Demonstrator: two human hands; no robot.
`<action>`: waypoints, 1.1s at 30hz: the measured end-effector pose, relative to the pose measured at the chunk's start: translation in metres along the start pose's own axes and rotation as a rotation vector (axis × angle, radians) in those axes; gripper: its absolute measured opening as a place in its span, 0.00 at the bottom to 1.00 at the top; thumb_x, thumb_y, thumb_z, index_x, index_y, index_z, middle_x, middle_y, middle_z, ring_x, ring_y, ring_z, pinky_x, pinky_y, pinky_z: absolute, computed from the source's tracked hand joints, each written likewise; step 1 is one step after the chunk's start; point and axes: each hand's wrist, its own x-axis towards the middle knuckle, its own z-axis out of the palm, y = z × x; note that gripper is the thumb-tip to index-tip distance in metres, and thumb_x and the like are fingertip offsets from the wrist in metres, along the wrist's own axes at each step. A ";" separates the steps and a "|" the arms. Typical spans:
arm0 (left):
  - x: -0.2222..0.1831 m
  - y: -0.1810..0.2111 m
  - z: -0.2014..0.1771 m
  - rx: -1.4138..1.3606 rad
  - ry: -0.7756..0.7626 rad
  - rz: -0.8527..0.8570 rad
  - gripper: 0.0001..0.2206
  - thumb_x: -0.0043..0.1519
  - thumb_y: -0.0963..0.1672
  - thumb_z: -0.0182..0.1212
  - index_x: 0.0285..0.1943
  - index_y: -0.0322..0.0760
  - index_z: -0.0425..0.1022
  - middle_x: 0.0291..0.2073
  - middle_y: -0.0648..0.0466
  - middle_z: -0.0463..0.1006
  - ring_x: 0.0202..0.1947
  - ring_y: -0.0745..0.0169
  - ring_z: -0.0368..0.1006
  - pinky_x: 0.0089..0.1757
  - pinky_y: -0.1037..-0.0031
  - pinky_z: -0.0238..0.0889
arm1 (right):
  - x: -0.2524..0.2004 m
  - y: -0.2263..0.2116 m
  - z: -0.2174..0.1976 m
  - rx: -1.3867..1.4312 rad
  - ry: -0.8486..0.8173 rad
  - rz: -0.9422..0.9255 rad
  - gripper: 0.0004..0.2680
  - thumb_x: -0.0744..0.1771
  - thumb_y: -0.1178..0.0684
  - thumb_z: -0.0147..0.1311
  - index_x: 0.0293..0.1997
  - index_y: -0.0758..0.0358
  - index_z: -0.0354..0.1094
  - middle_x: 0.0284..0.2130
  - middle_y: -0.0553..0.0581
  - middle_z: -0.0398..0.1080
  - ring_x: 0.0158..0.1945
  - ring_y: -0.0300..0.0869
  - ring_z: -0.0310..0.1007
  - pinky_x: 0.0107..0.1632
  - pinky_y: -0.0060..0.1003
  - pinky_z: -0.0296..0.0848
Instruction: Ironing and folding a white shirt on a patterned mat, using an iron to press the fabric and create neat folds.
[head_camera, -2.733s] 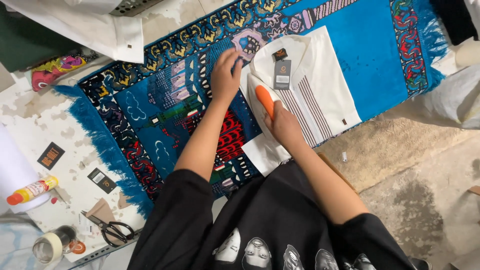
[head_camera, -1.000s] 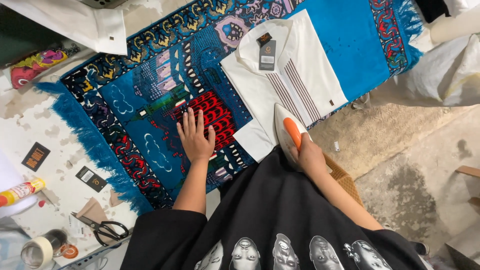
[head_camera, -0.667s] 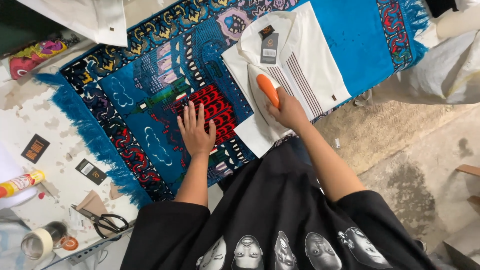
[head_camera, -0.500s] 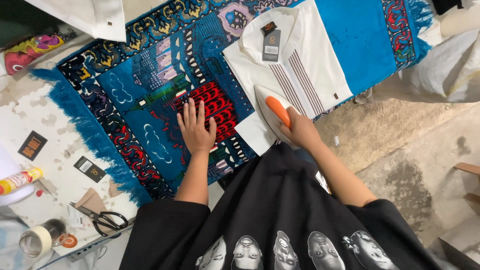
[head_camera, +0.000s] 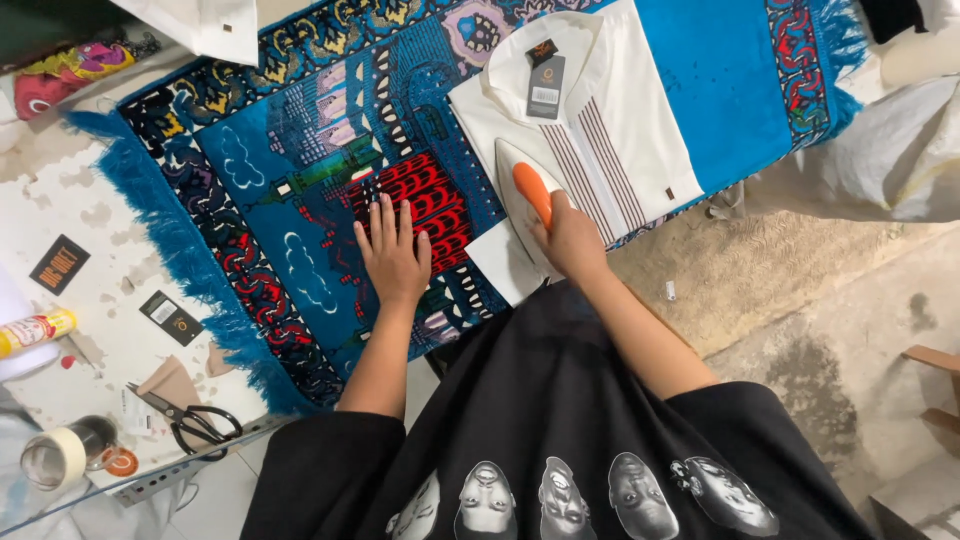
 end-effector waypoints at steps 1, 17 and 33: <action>-0.008 0.007 -0.001 0.000 0.004 0.003 0.25 0.69 0.49 0.50 0.76 0.43 0.63 0.75 0.43 0.58 0.75 0.45 0.52 0.68 0.43 0.33 | -0.009 0.014 0.007 0.001 0.005 -0.001 0.14 0.66 0.48 0.57 0.50 0.65 0.60 0.32 0.78 0.73 0.40 0.73 0.76 0.44 0.65 0.74; -0.025 0.021 -0.003 -0.068 -0.130 -0.095 0.26 0.70 0.51 0.47 0.78 0.46 0.59 0.78 0.49 0.52 0.77 0.48 0.45 0.69 0.47 0.31 | 0.015 0.030 0.003 -0.015 0.081 0.114 0.13 0.66 0.48 0.57 0.49 0.65 0.63 0.35 0.77 0.74 0.41 0.70 0.78 0.42 0.60 0.77; -0.028 0.016 0.004 -0.067 -0.089 -0.080 0.26 0.69 0.51 0.48 0.77 0.47 0.61 0.77 0.50 0.54 0.76 0.48 0.48 0.69 0.47 0.35 | -0.034 0.067 0.013 -0.014 0.077 0.268 0.14 0.66 0.48 0.58 0.51 0.66 0.62 0.37 0.78 0.74 0.43 0.70 0.78 0.41 0.60 0.78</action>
